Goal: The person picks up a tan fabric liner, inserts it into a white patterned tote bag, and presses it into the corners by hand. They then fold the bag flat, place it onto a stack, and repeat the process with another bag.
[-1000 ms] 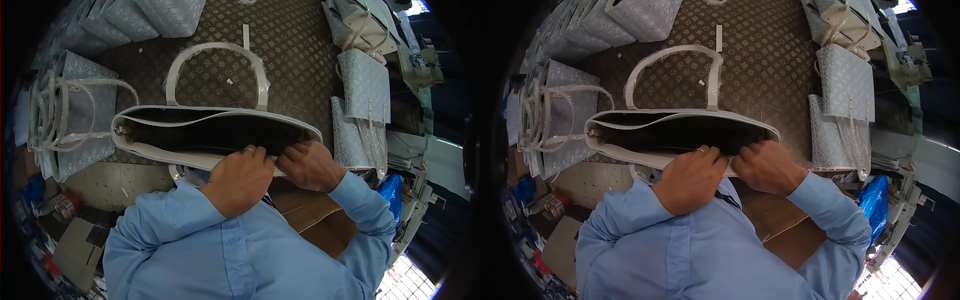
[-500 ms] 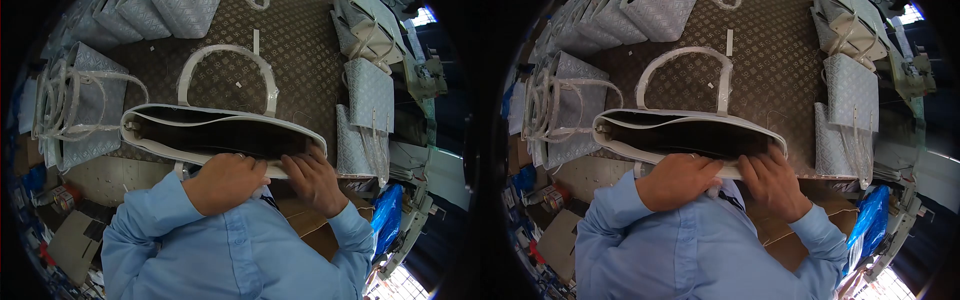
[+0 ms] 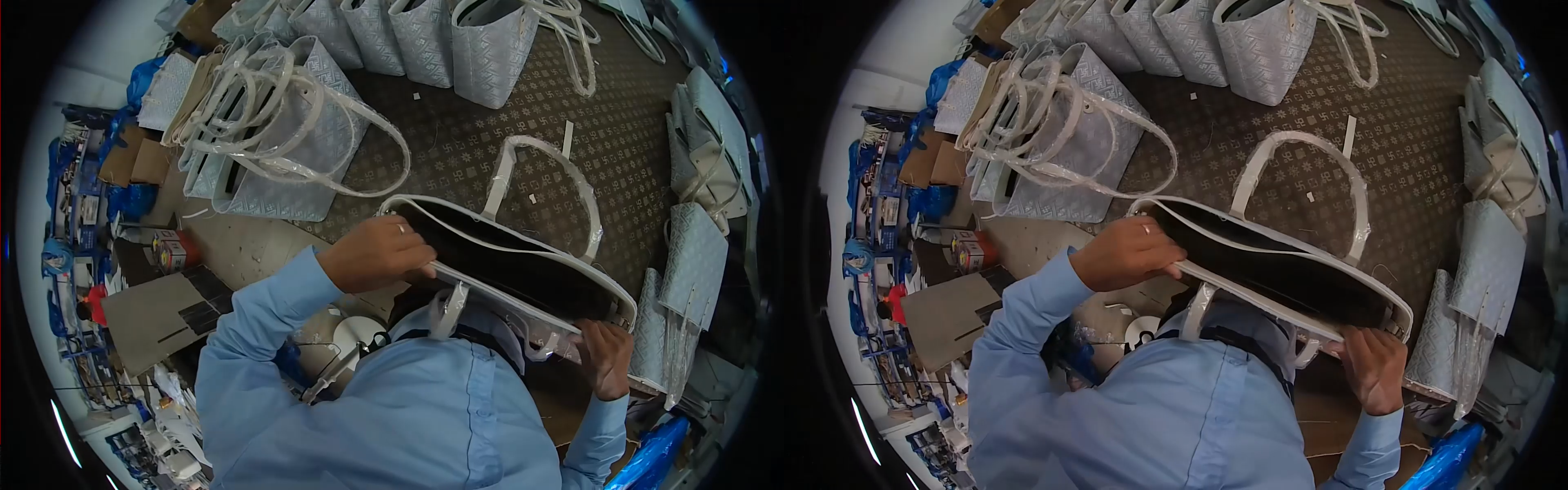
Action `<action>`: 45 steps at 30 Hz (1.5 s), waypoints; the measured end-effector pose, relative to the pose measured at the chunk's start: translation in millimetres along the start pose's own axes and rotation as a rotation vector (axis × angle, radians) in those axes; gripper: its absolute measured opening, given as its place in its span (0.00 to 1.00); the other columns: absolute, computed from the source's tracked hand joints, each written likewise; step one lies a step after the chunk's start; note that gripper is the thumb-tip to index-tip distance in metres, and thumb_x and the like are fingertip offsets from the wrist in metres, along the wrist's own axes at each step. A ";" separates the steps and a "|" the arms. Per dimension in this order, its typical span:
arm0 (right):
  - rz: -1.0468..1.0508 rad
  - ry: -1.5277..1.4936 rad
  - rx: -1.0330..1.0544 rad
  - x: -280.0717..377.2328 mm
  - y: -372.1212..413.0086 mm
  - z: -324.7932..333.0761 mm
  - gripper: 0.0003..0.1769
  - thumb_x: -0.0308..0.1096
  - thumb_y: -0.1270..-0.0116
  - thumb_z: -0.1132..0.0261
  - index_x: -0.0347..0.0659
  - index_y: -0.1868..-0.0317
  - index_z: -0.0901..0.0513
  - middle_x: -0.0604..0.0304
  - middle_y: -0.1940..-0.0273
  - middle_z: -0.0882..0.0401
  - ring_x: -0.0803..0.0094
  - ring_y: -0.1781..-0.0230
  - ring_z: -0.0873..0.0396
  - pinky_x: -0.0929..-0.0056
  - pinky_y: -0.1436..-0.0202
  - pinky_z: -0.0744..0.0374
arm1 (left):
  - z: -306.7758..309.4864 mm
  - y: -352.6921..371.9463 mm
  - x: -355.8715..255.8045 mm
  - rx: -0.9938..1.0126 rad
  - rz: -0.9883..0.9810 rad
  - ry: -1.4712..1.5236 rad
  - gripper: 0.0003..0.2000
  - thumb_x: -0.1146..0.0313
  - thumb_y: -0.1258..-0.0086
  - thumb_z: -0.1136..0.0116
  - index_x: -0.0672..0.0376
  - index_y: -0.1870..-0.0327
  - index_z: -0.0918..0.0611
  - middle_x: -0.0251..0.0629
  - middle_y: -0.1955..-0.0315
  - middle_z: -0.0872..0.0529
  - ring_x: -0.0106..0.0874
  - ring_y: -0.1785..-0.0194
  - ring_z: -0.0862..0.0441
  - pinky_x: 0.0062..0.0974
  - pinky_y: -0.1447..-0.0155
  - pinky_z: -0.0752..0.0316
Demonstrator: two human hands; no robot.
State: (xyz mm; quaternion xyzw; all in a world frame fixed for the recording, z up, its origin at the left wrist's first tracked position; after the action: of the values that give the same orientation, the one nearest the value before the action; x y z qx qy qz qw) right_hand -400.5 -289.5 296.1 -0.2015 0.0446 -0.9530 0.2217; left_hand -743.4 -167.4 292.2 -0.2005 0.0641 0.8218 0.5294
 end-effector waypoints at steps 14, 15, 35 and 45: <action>0.093 -0.101 -0.101 70.1 -68.1 -30.0 0.14 0.37 0.38 0.36 0.33 0.60 0.24 0.54 0.69 0.21 0.60 0.72 0.20 0.66 0.68 0.23 | -5.5 10.8 13.6 -0.262 -0.173 -0.025 0.09 0.63 0.43 0.34 0.57 0.69 0.21 0.33 0.73 0.23 0.31 0.62 0.23 0.33 0.48 0.30; 0.115 -0.092 -0.157 79.0 -75.6 -46.8 0.14 0.35 0.38 0.36 0.32 0.58 0.24 0.54 0.69 0.21 0.61 0.72 0.20 0.68 0.68 0.23 | -5.2 10.8 15.1 -0.249 -0.176 -0.023 0.09 0.63 0.42 0.35 0.57 0.67 0.20 0.33 0.72 0.23 0.31 0.62 0.23 0.32 0.49 0.30; 0.177 0.032 -0.141 76.6 -66.8 -44.7 0.11 0.31 0.40 0.34 0.33 0.61 0.22 0.59 0.74 0.22 0.69 0.76 0.22 0.72 0.74 0.25 | -19.4 -3.2 -8.8 -0.350 -0.131 -0.060 0.09 0.60 0.37 0.39 0.56 0.66 0.19 0.28 0.78 0.23 0.25 0.75 0.25 0.25 0.60 0.31; -0.123 -0.172 -0.151 40.3 -18.4 -5.9 0.10 0.30 0.44 0.30 0.36 0.64 0.19 0.55 0.71 0.18 0.58 0.72 0.19 0.66 0.70 0.23 | -6.3 -5.5 -2.9 -0.387 0.007 0.034 0.07 0.65 0.39 0.36 0.58 0.68 0.19 0.33 0.77 0.19 0.31 0.75 0.23 0.30 0.63 0.29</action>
State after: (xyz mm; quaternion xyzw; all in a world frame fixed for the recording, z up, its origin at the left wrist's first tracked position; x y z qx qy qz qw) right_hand -443.4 -290.8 308.6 -0.3012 0.0846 -0.9379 0.1498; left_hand -735.7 -169.4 288.2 -0.3121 -0.0854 0.8172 0.4770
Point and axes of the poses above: each hand's wrist, its own y-axis away from the middle knuckle, its own z-axis out of the back of the hand, x = y × z, the point moved 1 cm from there along -y, towards the middle knuckle
